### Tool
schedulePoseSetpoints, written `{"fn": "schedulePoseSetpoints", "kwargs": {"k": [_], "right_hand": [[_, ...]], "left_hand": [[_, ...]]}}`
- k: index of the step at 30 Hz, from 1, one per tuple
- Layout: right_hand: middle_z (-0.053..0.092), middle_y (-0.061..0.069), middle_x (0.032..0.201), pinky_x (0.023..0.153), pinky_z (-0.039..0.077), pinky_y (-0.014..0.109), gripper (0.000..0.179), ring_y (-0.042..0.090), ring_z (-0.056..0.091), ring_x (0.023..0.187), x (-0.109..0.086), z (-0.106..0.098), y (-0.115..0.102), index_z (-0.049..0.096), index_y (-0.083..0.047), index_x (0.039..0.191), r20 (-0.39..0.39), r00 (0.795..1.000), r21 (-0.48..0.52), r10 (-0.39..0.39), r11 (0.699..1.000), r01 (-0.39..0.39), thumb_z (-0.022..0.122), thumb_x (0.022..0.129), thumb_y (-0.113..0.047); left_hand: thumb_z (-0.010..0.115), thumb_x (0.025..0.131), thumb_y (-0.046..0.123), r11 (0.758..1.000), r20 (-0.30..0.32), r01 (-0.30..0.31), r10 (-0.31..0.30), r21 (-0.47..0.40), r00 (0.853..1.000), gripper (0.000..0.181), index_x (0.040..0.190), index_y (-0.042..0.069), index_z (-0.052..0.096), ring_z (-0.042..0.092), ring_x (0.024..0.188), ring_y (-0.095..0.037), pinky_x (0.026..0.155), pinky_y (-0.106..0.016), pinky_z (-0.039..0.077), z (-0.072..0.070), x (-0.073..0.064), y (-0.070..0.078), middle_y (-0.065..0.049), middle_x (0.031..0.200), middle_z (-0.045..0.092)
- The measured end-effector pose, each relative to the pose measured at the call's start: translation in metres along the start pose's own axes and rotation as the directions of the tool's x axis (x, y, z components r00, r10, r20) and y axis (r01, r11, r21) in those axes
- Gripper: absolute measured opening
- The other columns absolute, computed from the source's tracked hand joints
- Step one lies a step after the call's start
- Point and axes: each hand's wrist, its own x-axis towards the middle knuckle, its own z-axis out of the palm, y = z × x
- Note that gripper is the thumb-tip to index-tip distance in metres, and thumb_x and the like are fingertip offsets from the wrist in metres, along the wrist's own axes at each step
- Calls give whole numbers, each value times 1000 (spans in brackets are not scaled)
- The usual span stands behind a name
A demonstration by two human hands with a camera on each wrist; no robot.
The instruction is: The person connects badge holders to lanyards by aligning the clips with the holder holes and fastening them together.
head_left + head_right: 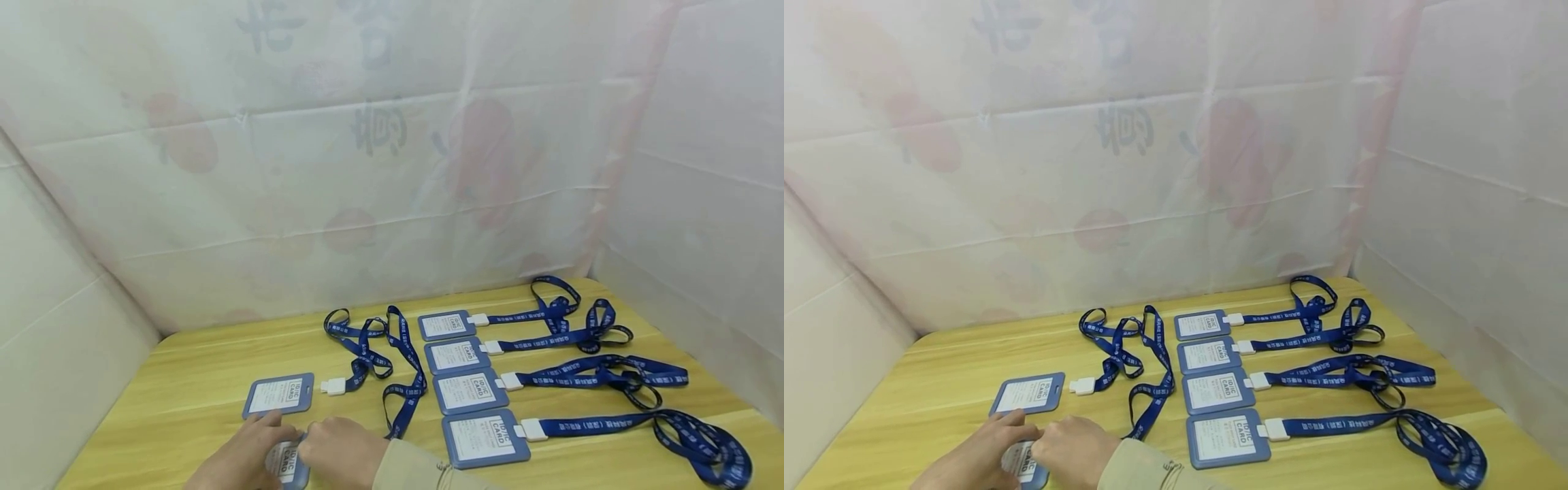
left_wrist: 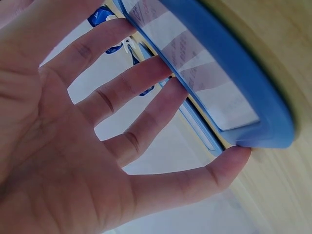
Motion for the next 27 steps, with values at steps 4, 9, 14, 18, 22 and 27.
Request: {"fn": "schedulePoseSetpoints", "kwargs": {"k": [4,9,14,18,22,27], "right_hand": [[71,-12,88,68,43,3,21,-7,58,71,0,0,-2,78,-21,111,-20,1000,-30,0,1000,0,77,92,-29],[70,-10,88,66,42,4,17,-6,56,70,-2,1,-2,78,-20,110,-33,999,-61,-3,998,1,76,93,-21],[71,-9,89,66,43,5,17,-5,58,73,-2,1,-1,78,-20,110,-39,999,-77,7,997,-10,75,94,-17],[71,-7,89,67,45,7,17,-2,59,74,-2,1,-1,79,-19,109,-45,999,-88,17,996,-21,75,92,-13],[71,-6,90,68,47,8,20,-2,59,74,-4,1,0,79,-19,110,-41,999,-88,31,995,-35,75,92,-11],[72,-7,90,66,45,7,18,-3,58,72,-2,0,-1,78,-18,111,-40,999,-84,13,996,-16,73,94,-12]], "left_hand": [[95,57,3,999,0,35,-35,-9,999,56,109,16,76,49,94,-28,84,-52,49,0,-3,3,4,97,53],[95,59,3,999,6,35,-35,4,999,57,111,14,75,48,94,-28,86,-54,47,-2,-4,6,3,98,53],[96,61,7,1000,7,15,-15,10,1000,56,112,13,75,47,93,-26,87,-52,47,-4,-4,6,3,95,51],[96,59,11,993,-34,-95,97,64,995,56,112,12,75,47,91,-23,81,-44,47,-5,-6,3,6,94,50],[96,59,14,983,-58,-152,158,101,986,57,112,12,75,46,90,-21,79,-42,49,-5,-7,3,8,95,50],[96,57,14,985,-65,-138,145,99,987,58,111,12,75,46,90,-21,79,-42,49,-3,-11,2,8,94,50]]}}
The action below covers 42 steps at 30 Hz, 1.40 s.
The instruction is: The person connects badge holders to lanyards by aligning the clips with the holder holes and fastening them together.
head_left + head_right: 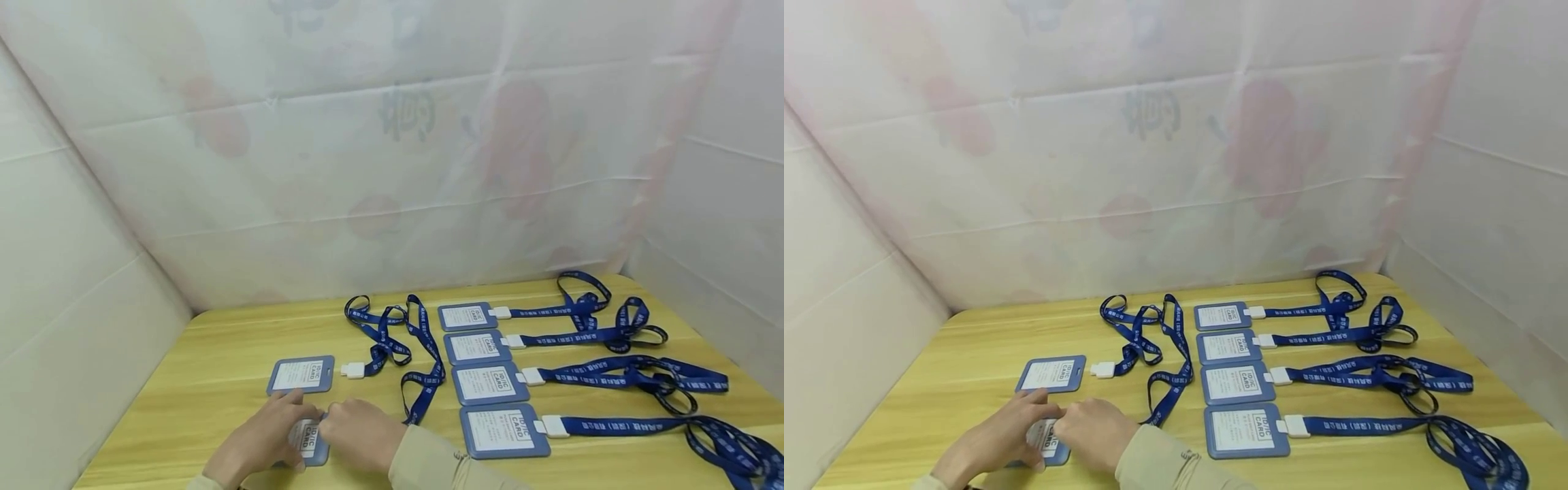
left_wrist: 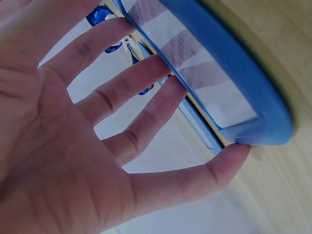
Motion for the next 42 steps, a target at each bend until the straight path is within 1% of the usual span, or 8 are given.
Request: {"fn": "schedulePoseSetpoints", "kwargs": {"k": [8,15,21,23,28,30,38,42], "right_hand": [[71,-7,88,61,40,6,19,-3,50,65,0,-1,0,78,-17,112,11,1000,25,3,1000,-3,73,95,-10],[71,-7,87,61,40,6,18,-4,50,65,0,-1,1,78,-17,111,4,1000,32,-6,999,6,73,95,-10],[71,-8,89,63,41,6,20,-4,52,67,-1,-2,1,78,-17,110,1,1000,31,-7,999,7,74,93,-9],[71,-8,89,64,42,6,20,-5,54,69,-1,-2,1,78,-17,110,0,1000,37,-12,999,12,74,92,-8],[71,-8,89,64,42,5,21,-5,53,68,0,-3,1,78,-17,110,1,1000,33,-20,999,20,75,92,-7],[71,-8,89,64,41,5,21,-5,52,67,0,-3,0,78,-17,110,6,1000,29,-18,999,18,75,92,-8],[72,-8,89,63,41,5,21,-5,53,66,2,-2,-1,78,-18,111,14,1000,34,-6,999,6,75,93,-9],[72,-8,90,63,41,5,21,-5,53,66,3,-1,-1,78,-18,112,17,1000,36,-3,999,3,74,93,-10]], "left_hand": [[96,57,14,1000,-1,-11,11,-2,1000,58,112,12,75,46,89,-20,78,-40,48,-1,0,0,9,93,49],[96,58,14,1000,14,6,-5,-6,1000,58,111,11,75,45,88,-21,77,-39,47,-1,1,0,7,92,48],[96,58,13,1000,19,8,-8,-12,1000,58,112,12,75,47,89,-22,79,-42,49,-1,3,0,7,94,49],[96,58,12,1000,26,22,-21,-23,999,58,111,12,75,47,90,-23,81,-44,49,-1,3,0,6,94,49],[96,59,8,993,59,96,-92,-67,994,57,111,12,75,46,91,-25,84,-49,47,-1,5,1,4,95,50],[96,59,8,992,63,106,-102,-71,993,57,111,11,75,46,91,-25,83,-49,47,-1,5,1,4,95,50],[96,57,8,995,47,68,-65,-68,997,58,111,10,75,46,91,-25,82,-49,47,0,4,-1,4,95,50],[97,57,8,995,44,68,-65,-68,997,58,111,10,75,46,91,-25,82,-50,47,0,4,-1,4,95,50]]}}
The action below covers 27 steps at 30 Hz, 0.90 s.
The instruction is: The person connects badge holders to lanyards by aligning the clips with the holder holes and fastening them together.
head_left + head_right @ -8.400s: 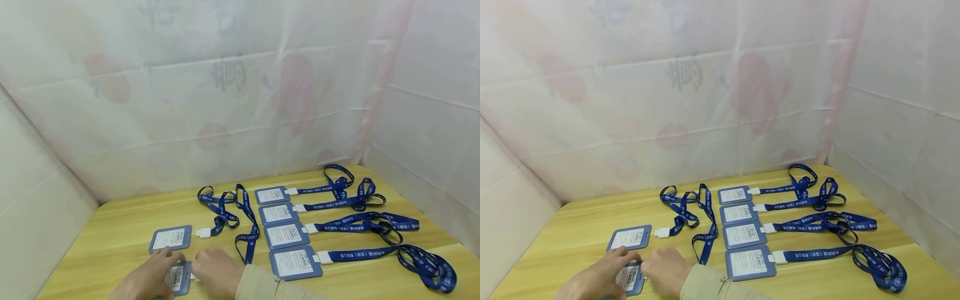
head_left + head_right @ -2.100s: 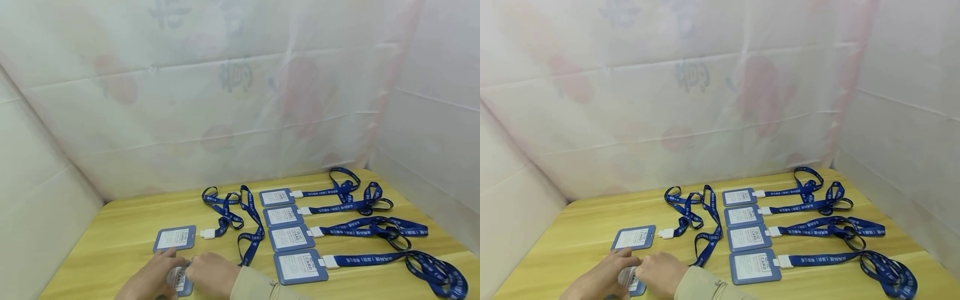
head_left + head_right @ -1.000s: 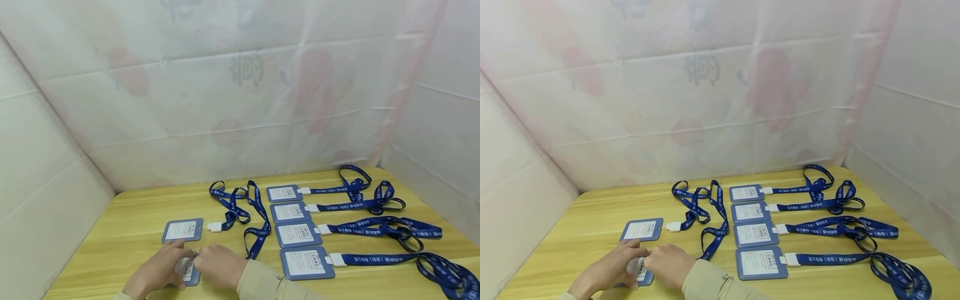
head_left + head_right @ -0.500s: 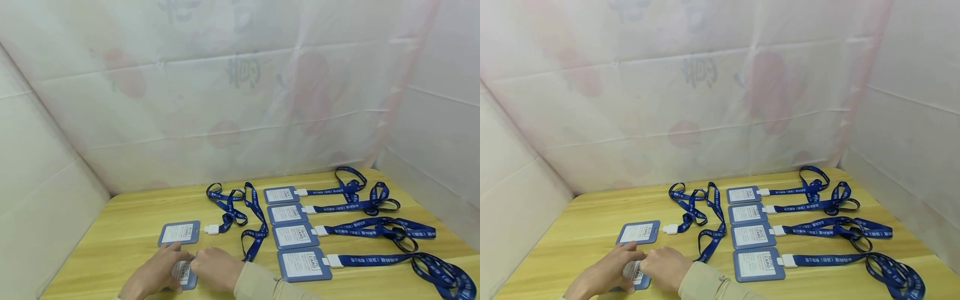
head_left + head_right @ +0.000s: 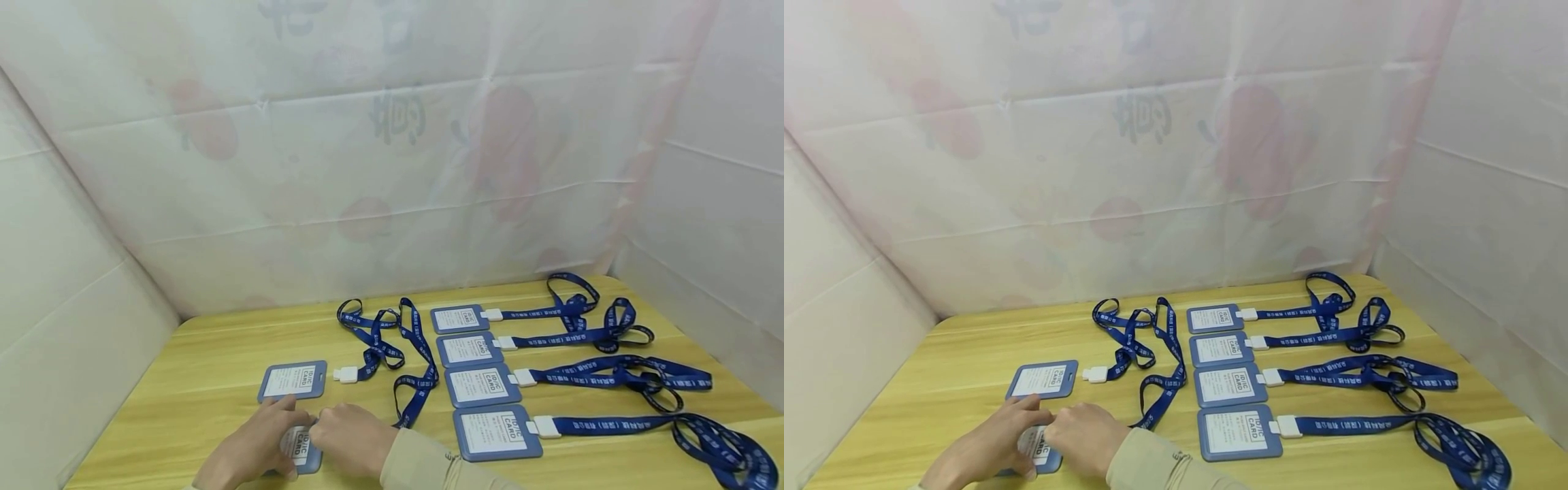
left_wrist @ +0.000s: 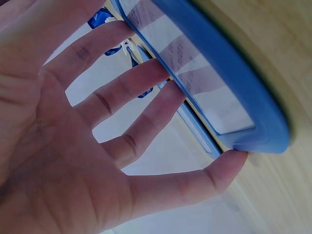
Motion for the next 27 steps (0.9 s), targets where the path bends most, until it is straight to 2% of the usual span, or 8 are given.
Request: {"fn": "schedulePoseSetpoints", "kwargs": {"k": [6,17,24,27], "right_hand": [[72,-8,89,63,41,5,21,-5,53,66,1,0,0,78,-18,112,-5,1000,-5,2,1000,-2,74,93,-10],[72,-8,90,63,41,5,20,-6,51,65,1,0,-2,78,-18,111,1,1000,-6,13,1000,-13,75,93,-10],[72,-7,91,64,43,6,21,-5,54,68,2,0,-3,77,-17,112,0,999,19,35,999,-35,75,92,-10],[72,-6,92,66,44,6,22,-4,56,71,2,1,-5,77,-17,113,-6,999,14,43,999,-43,76,92,-10]], "left_hand": [[96,57,6,1000,9,20,-20,-13,1000,57,110,10,75,46,91,-26,85,-53,47,0,1,1,3,96,51],[96,59,5,999,25,48,-48,-17,999,57,113,10,75,46,91,-26,84,-51,46,-1,2,3,3,94,50],[95,59,5,1000,22,20,-20,-13,1000,57,112,9,75,46,92,-27,85,-53,47,-1,1,2,3,96,51],[95,58,4,999,18,28,-27,-16,999,57,111,9,75,47,92,-27,85,-53,47,-1,1,2,3,96,51]]}}
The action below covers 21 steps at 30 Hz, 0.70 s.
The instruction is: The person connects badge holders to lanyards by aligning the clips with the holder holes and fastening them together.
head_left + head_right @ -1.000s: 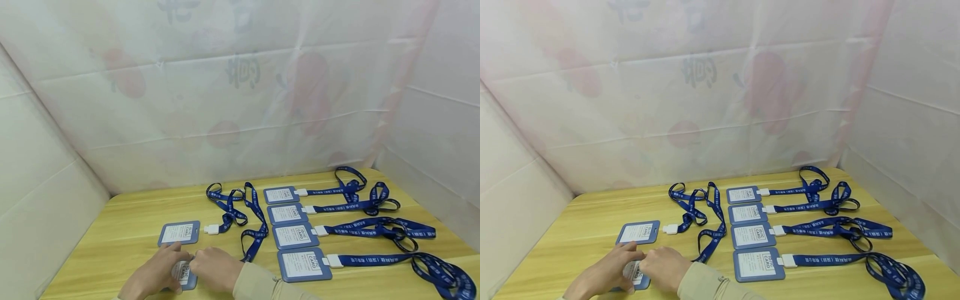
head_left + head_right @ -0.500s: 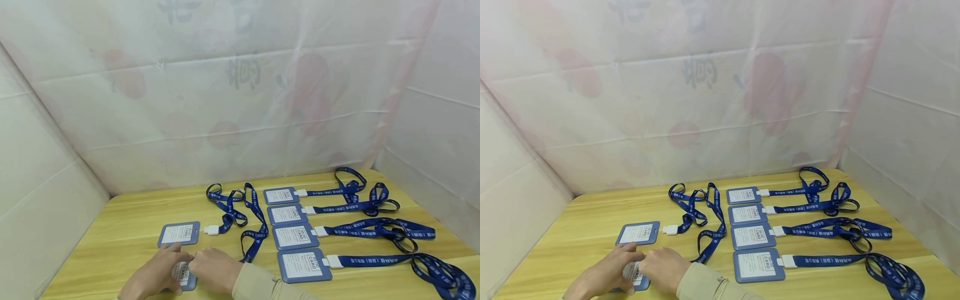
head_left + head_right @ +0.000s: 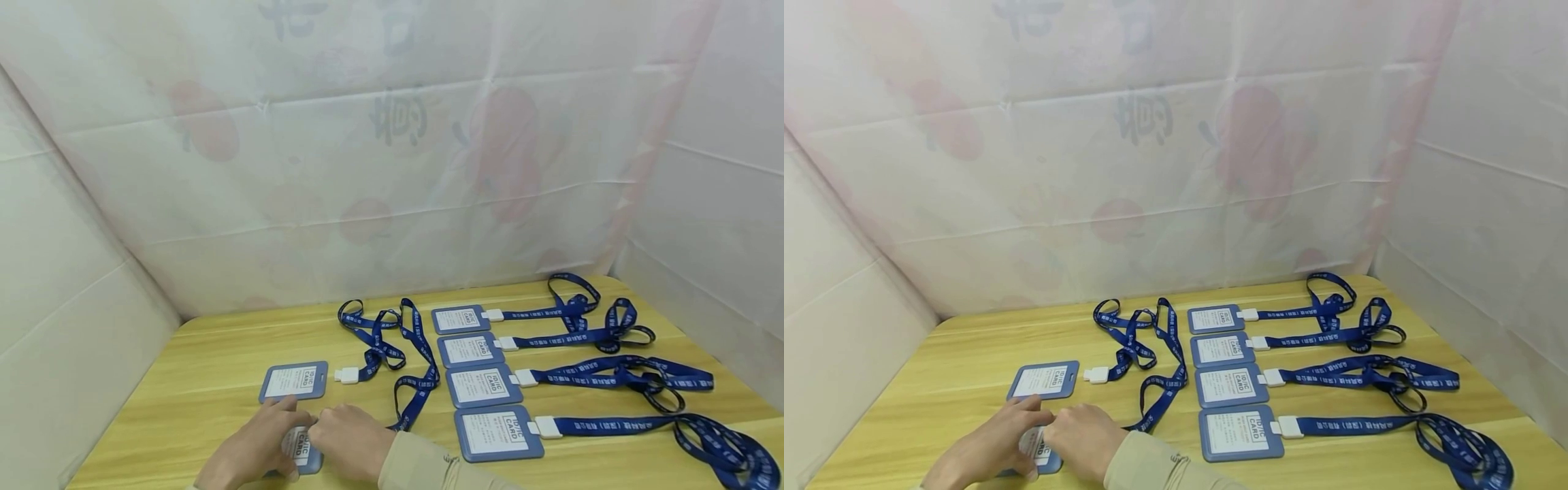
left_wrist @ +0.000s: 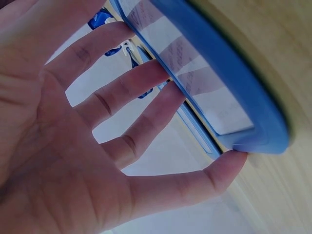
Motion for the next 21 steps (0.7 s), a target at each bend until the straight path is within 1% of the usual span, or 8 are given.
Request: {"fn": "schedulePoseSetpoints", "kwargs": {"k": [4,9,12,21], "right_hand": [[72,-7,93,66,45,7,22,-3,58,73,0,0,-1,77,-17,112,-6,1000,-5,8,1000,-8,76,92,-11],[72,-7,93,67,45,7,21,-3,58,73,0,0,-1,78,-18,112,-5,1000,0,17,1000,-17,76,92,-12],[72,-7,91,65,44,7,22,-3,57,70,0,0,-1,78,-18,112,-5,1000,3,20,1000,-20,77,91,-11],[71,-7,87,61,42,6,22,-4,52,65,0,0,-1,78,-18,111,0,1000,-8,19,1000,-19,77,91,-9]], "left_hand": [[95,58,4,1000,3,21,-21,3,1000,57,111,9,75,46,92,-27,84,-50,46,1,1,1,3,95,51],[95,59,4,1000,1,11,-11,25,1000,56,112,9,75,46,91,-25,81,-47,45,1,1,1,3,94,51],[96,59,4,1000,-1,3,-3,30,1000,56,111,10,75,46,91,-26,82,-48,45,1,1,1,3,95,52],[95,59,4,1000,5,24,-24,7,1000,57,111,10,75,46,93,-27,85,-51,46,1,1,1,3,97,52]]}}
